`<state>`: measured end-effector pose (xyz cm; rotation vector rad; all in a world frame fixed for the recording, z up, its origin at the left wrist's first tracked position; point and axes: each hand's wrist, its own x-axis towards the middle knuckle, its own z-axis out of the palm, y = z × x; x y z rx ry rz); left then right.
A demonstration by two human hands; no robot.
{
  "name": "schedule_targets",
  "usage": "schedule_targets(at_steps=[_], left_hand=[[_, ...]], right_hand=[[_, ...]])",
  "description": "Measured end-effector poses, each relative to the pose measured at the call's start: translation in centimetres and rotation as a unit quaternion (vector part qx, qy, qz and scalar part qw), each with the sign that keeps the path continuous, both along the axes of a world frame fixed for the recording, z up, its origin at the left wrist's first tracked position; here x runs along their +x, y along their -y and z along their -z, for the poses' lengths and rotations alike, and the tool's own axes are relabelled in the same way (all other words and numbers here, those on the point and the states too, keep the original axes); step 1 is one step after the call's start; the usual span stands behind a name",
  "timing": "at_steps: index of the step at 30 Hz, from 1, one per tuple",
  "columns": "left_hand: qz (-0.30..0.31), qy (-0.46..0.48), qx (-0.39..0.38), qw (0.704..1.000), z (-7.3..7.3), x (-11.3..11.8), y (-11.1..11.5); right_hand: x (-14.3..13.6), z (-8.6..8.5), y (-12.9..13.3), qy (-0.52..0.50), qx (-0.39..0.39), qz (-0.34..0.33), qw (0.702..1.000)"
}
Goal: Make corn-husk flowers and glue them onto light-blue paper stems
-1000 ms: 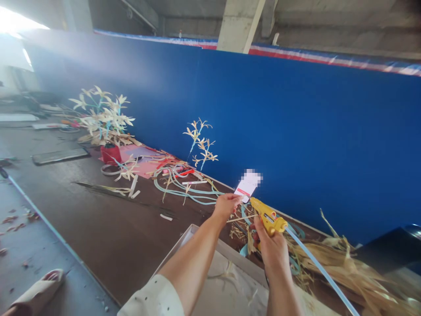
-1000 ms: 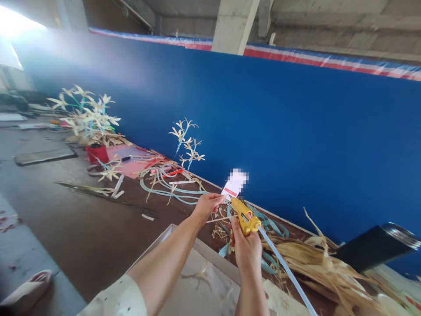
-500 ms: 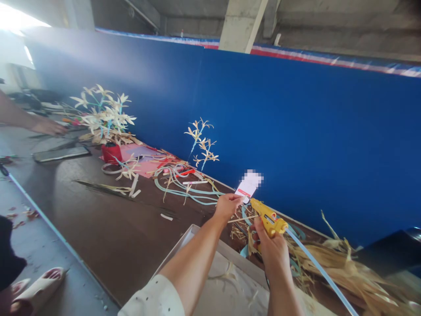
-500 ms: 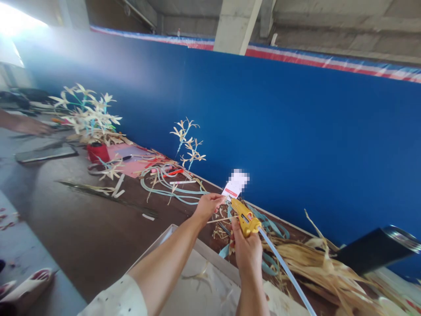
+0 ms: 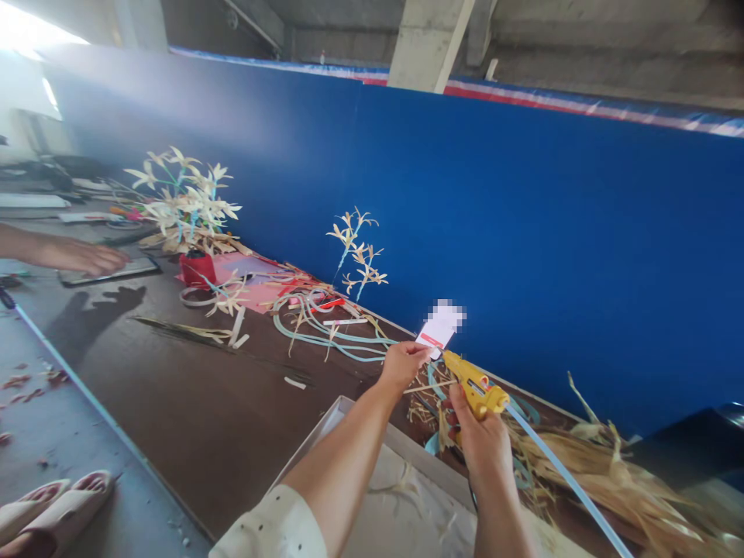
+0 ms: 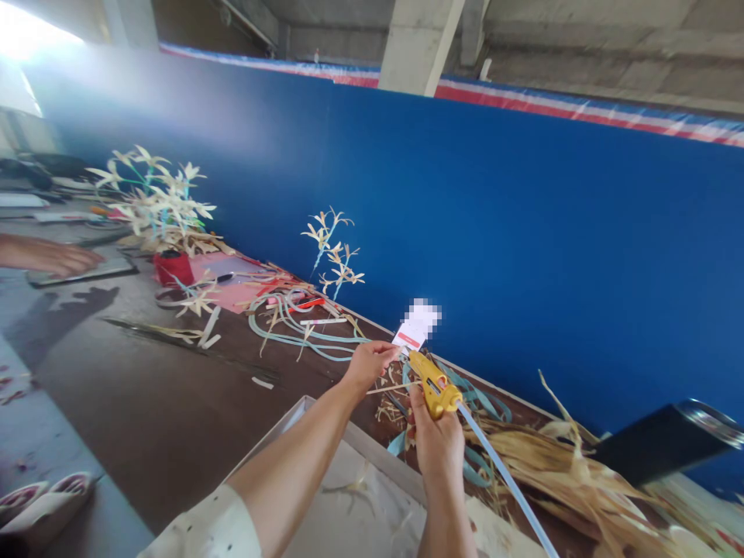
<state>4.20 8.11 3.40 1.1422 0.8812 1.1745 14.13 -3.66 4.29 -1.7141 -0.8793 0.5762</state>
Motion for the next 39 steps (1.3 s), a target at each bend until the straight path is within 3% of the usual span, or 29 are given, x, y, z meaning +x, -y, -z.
schedule_targets(at_steps=[8, 26, 39], left_hand=[[0.005, 0.011, -0.002, 1.0, 0.1, 0.1, -0.1], [0.007, 0.013, 0.023, 1.0, 0.1, 0.1, -0.1], [-0.01, -0.066, 0.098, 0.993, 0.4, -0.1, -0.1]], right_hand=[[0.2, 0.4, -0.1, -0.001, -0.001, 0.0, 1.0], [-0.4, -0.5, 0.1, 0.014, -0.018, 0.007, 1.0], [-0.7, -1.0, 0.3, 0.011, 0.003, 0.018, 1.0]])
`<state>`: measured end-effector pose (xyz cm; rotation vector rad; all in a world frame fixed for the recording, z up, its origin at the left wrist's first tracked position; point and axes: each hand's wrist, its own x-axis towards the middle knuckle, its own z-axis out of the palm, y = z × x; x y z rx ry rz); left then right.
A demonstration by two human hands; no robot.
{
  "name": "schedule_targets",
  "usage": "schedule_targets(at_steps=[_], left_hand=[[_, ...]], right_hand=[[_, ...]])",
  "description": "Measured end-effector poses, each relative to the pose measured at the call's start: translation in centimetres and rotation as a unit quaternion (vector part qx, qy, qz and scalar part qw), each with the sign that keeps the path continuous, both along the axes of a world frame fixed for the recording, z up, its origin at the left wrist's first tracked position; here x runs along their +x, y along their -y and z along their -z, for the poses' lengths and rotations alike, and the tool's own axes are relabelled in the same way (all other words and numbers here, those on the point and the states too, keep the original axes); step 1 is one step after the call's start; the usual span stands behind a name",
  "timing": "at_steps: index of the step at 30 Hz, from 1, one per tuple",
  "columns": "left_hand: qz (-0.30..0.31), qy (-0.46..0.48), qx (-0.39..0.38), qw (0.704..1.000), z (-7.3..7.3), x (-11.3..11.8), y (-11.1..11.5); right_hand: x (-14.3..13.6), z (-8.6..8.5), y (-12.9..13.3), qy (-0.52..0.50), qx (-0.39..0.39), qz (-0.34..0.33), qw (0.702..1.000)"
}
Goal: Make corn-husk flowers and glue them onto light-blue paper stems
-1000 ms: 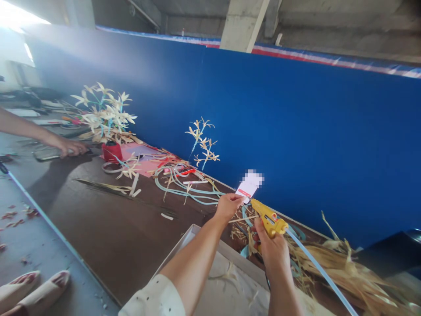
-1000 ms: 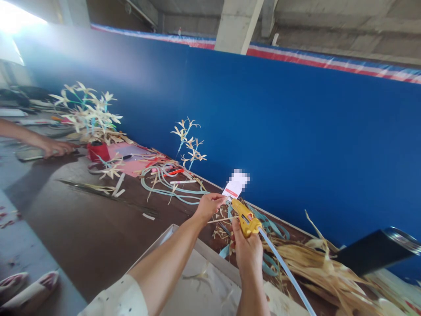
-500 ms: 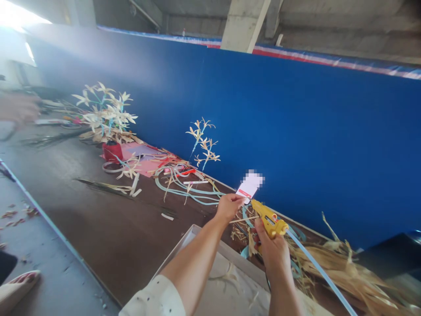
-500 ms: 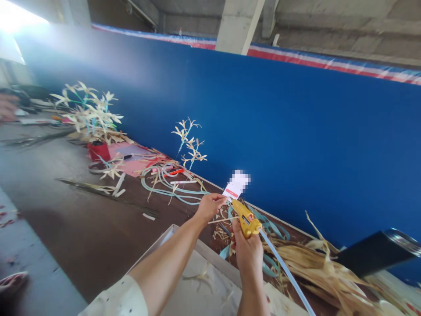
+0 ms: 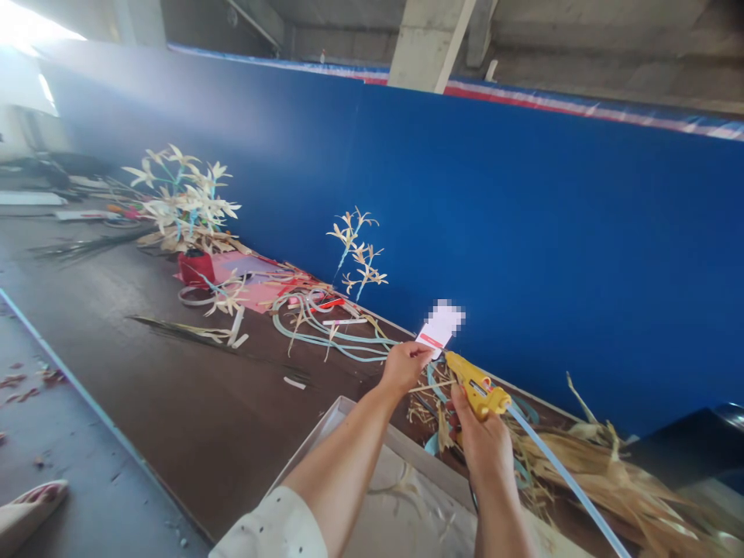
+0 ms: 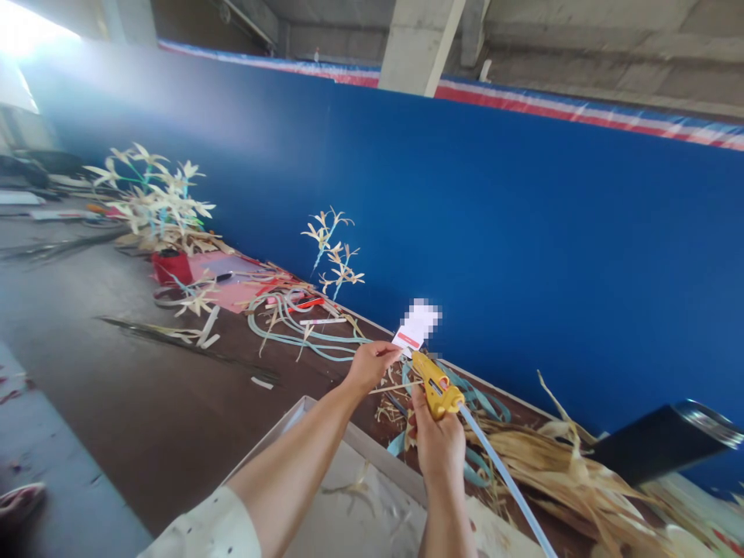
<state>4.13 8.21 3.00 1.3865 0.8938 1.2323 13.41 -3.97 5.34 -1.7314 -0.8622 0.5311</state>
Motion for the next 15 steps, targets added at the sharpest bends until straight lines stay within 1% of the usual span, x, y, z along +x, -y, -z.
schedule_targets(at_steps=[4, 10, 15], left_hand=[[-0.004, -0.007, -0.007, 1.0, -0.19, -0.08, 0.15], [-0.006, 0.004, -0.006, 1.0, 0.01, 0.08, -0.05], [0.0, 0.023, -0.019, 1.0, -0.04, 0.12, -0.05]], right_hand=[[0.11, -0.03, -0.07, -0.01, -0.015, 0.002, 1.0], [0.17, -0.19, -0.07, 0.012, -0.037, 0.004, 0.999], [0.5, 0.41, -0.2, 0.022, -0.052, -0.009, 0.998]])
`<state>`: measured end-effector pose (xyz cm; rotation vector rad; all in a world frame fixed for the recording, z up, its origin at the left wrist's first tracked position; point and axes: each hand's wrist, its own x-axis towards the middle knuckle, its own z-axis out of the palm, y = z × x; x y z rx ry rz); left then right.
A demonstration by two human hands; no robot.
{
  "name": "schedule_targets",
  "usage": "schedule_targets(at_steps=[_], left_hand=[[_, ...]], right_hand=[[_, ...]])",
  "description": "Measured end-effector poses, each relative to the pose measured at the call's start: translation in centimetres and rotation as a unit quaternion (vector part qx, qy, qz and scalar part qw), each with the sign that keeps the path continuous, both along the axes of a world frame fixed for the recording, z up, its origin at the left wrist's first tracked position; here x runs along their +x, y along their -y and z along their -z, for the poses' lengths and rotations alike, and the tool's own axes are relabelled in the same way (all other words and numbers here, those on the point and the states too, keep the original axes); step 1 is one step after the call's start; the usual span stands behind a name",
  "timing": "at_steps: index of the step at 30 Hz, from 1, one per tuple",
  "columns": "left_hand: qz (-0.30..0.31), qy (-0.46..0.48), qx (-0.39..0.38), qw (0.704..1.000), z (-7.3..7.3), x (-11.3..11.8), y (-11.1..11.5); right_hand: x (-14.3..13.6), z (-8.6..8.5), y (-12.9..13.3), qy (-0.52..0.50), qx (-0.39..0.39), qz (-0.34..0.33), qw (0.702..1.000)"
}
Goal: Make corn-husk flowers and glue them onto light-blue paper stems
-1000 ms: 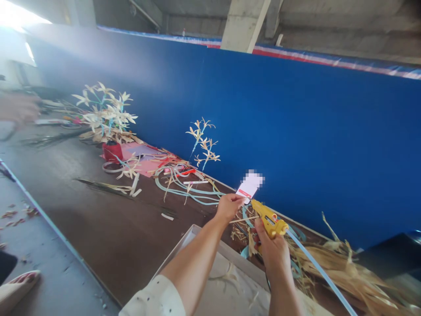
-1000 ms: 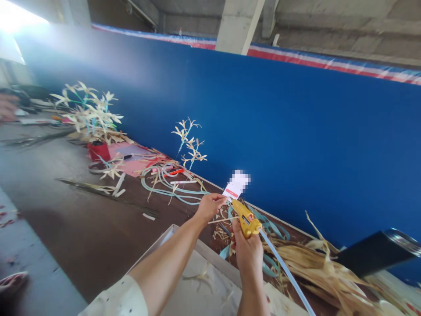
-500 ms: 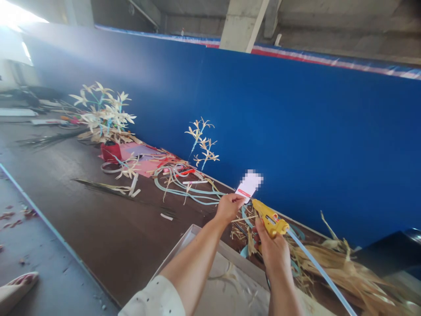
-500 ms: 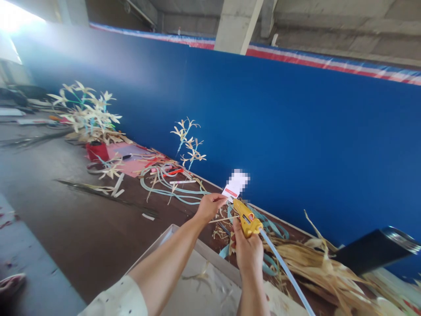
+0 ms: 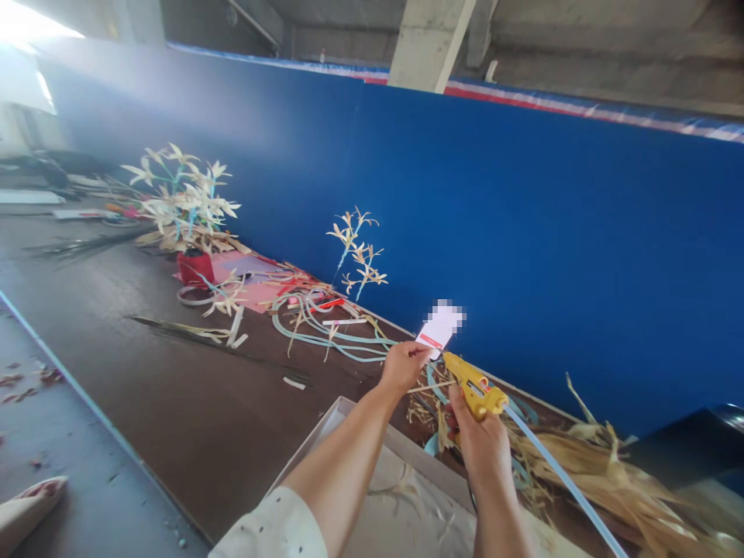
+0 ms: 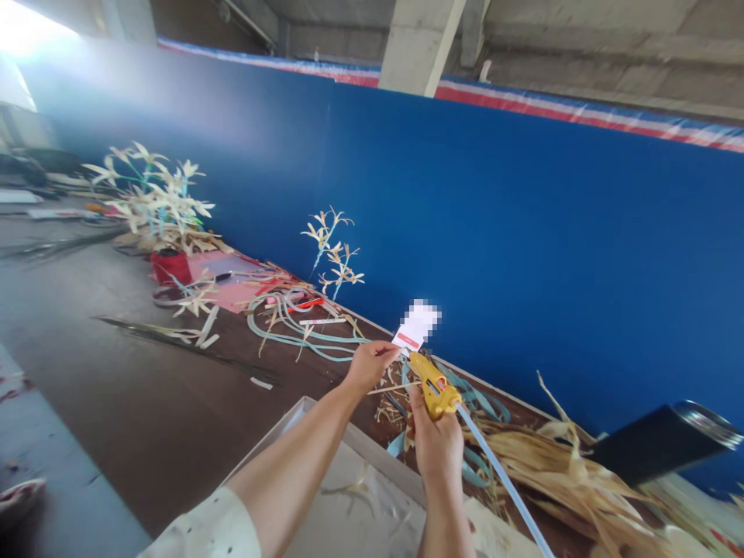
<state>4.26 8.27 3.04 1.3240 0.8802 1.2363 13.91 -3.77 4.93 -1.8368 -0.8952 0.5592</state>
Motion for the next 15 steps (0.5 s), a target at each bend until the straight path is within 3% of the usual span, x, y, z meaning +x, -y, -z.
schedule_targets(at_steps=[6, 15], left_hand=[[-0.007, 0.0, -0.001, 1.0, -0.05, -0.01, 0.04], [-0.014, -0.025, 0.021, 0.999, 0.17, 0.03, -0.09]], right_hand=[[0.4, 0.7, -0.2, 0.015, 0.002, -0.003, 1.0], [0.07, -0.06, 0.01, 0.006, 0.004, 0.005, 1.0]])
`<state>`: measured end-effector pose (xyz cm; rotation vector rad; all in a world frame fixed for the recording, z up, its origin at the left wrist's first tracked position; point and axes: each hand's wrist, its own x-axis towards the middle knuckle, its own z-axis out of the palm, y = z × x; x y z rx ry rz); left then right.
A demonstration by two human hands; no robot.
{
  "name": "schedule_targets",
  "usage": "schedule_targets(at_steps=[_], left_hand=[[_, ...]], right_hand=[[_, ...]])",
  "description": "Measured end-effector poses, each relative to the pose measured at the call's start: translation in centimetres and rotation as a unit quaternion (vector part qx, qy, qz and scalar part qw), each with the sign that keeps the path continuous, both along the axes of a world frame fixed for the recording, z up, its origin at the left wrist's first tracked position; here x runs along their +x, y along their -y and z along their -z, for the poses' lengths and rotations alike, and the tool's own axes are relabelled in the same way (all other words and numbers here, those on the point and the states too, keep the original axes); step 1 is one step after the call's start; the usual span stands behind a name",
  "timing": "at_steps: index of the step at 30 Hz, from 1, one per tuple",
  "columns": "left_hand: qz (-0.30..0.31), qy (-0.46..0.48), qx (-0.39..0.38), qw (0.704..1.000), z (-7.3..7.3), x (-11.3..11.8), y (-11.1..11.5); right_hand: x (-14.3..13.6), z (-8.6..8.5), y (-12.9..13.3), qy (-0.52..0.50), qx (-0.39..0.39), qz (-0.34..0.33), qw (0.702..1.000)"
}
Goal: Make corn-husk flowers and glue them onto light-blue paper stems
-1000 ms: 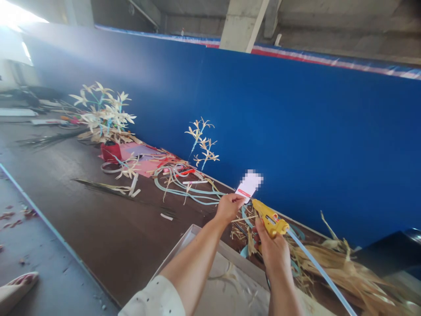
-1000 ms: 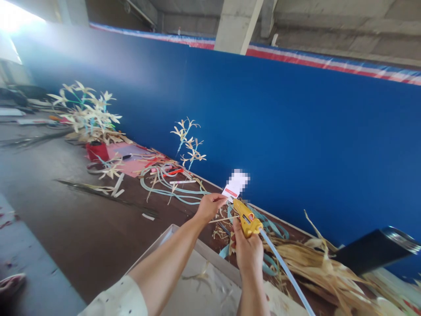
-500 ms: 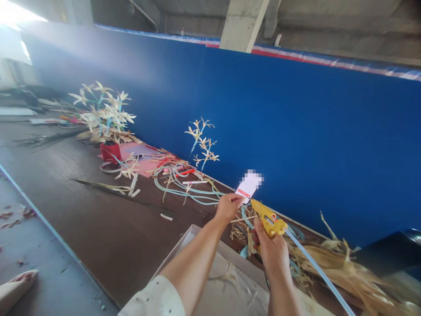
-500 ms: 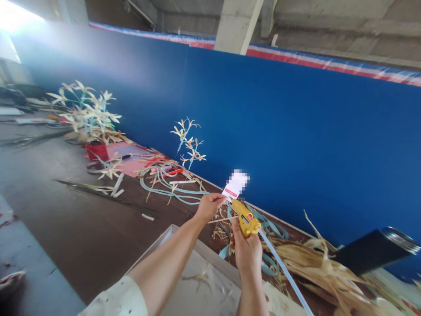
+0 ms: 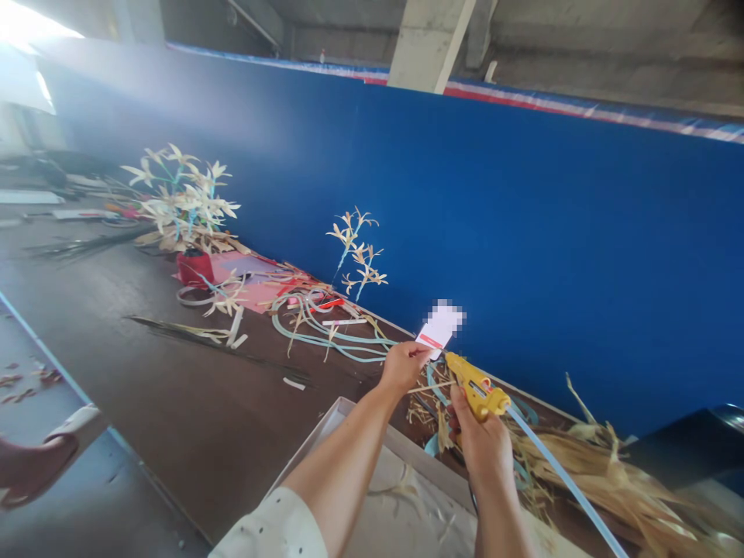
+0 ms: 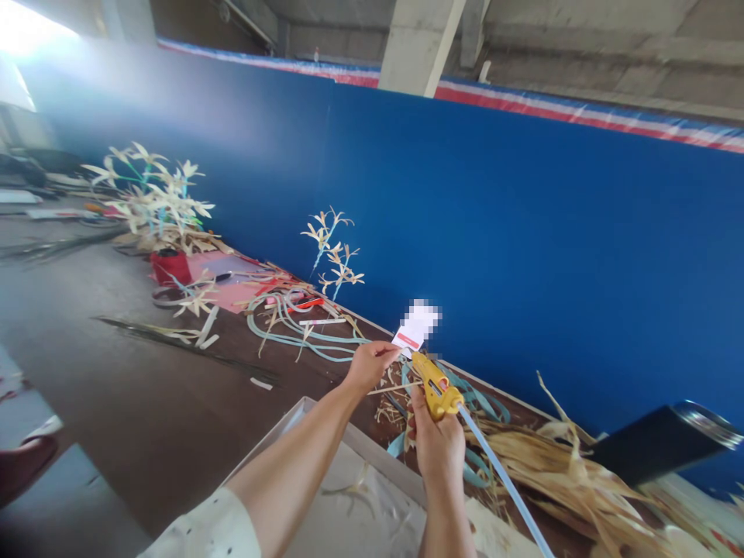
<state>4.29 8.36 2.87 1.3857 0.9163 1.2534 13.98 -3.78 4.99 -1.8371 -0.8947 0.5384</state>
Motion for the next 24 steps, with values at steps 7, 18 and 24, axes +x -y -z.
schedule_targets(at_steps=[7, 18, 24], left_hand=[[0.0, -0.01, 0.003, 1.0, -0.32, -0.27, 0.25], [0.007, 0.004, 0.01, 1.0, 0.09, -0.08, -0.07], [0.009, 0.013, 0.003, 1.0, 0.17, 0.05, -0.13]], right_hand=[[0.23, 0.31, 0.04, 0.03, 0.002, 0.003, 1.0], [0.03, 0.48, -0.09, 0.014, -0.004, 0.002, 1.0], [0.35, 1.02, -0.18, 0.004, 0.008, 0.0, 1.0]])
